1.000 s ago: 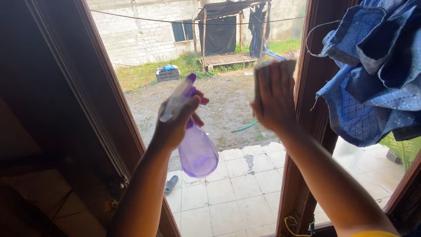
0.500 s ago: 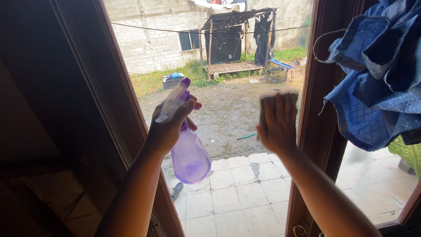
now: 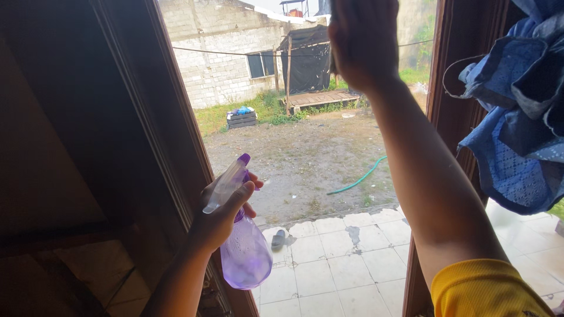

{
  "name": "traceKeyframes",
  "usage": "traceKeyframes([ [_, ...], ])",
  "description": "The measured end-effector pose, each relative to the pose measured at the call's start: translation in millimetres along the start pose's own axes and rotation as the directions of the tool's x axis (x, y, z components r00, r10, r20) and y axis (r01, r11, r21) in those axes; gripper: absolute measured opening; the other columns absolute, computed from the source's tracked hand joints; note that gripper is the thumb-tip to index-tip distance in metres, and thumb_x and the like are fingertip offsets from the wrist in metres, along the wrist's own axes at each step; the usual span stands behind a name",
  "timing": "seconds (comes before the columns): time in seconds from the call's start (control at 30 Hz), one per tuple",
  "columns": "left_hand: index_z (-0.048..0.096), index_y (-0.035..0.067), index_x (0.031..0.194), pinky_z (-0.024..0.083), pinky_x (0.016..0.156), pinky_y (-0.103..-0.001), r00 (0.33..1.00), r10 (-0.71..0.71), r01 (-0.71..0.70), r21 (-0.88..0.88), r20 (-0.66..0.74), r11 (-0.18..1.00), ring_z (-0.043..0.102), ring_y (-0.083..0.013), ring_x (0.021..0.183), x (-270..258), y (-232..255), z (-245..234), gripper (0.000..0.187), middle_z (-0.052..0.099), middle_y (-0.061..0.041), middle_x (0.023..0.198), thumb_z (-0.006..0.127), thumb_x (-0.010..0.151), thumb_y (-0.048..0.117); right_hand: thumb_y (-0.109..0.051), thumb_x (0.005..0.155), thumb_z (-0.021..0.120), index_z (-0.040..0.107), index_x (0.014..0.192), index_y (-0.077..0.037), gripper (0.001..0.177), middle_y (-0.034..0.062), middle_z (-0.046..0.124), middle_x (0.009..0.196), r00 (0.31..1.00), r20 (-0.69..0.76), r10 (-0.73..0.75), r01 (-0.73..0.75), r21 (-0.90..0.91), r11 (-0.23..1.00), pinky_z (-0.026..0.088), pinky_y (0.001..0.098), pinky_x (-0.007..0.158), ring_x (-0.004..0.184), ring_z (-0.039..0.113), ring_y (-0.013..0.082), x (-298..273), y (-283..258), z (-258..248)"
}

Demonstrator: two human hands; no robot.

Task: The person sprays a liquid cleaner onto a glass door pane from a spray bottle and wipes the glass with a cloth.

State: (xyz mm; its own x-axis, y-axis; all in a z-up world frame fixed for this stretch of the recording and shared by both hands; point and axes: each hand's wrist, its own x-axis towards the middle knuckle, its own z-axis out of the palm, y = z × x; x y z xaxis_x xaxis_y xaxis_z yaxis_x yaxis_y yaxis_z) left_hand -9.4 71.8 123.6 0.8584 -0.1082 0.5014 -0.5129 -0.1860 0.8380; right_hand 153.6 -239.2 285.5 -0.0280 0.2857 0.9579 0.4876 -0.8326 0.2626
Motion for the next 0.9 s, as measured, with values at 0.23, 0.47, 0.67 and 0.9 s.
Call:
traceKeyframes([
  [0.23,0.068,0.005,0.113,0.055,0.059,-0.030,1.000,-0.025,0.025,-0.045,-0.005,0.999,0.070,-0.0150,0.060,-3.2,-10.3,3.1,0.047,0.078,-0.009,0.105,0.067,0.086,0.044,-0.052,0.088,0.061,0.045,0.150,-0.011,0.076,0.0244,0.039,0.154,0.925,0.347,-0.154,0.147,0.045,0.988,0.024,0.0641,0.123,0.150,0.026,0.0517,-149.5,-97.6,-2.2],
  [0.47,0.068,0.005,0.114,0.050,0.055,-0.028,0.998,-0.061,0.061,-0.041,0.000,0.997,0.070,-0.0138,0.059,-5.6,-24.7,-0.3,0.046,0.078,-0.008,0.106,0.066,0.086,0.042,-0.058,0.106,0.038,0.055,0.148,-0.024,0.057,0.0024,0.055,0.148,0.884,0.304,-0.356,0.306,0.201,0.931,0.025,0.0468,0.123,0.143,0.044,0.0256,-297.8,-164.3,-15.8],
  [0.67,0.068,0.004,0.113,0.053,0.058,-0.029,1.000,-0.031,0.031,-0.069,0.001,0.997,0.069,-0.0141,0.060,-9.8,-26.2,-22.0,0.045,0.077,-0.009,0.104,0.067,0.088,0.041,-0.058,0.096,0.053,0.053,0.148,-0.022,0.063,0.0077,0.050,0.150,0.884,0.286,-0.370,0.335,0.163,0.928,0.029,0.0527,0.118,0.142,0.041,0.0327,-214.1,-153.2,1.7],
  [0.9,0.068,0.004,0.111,0.054,0.059,-0.030,0.996,-0.070,0.065,-0.077,-0.059,0.995,0.067,-0.0139,0.059,-12.1,-31.0,-29.6,0.045,0.076,-0.011,0.102,0.068,0.086,0.042,-0.031,0.089,0.076,0.046,0.150,-0.008,0.072,0.0228,0.045,0.151,0.975,0.163,-0.150,0.149,0.020,0.989,0.036,0.0621,0.117,0.148,0.034,0.0514,5.3,-98.6,13.2],
])
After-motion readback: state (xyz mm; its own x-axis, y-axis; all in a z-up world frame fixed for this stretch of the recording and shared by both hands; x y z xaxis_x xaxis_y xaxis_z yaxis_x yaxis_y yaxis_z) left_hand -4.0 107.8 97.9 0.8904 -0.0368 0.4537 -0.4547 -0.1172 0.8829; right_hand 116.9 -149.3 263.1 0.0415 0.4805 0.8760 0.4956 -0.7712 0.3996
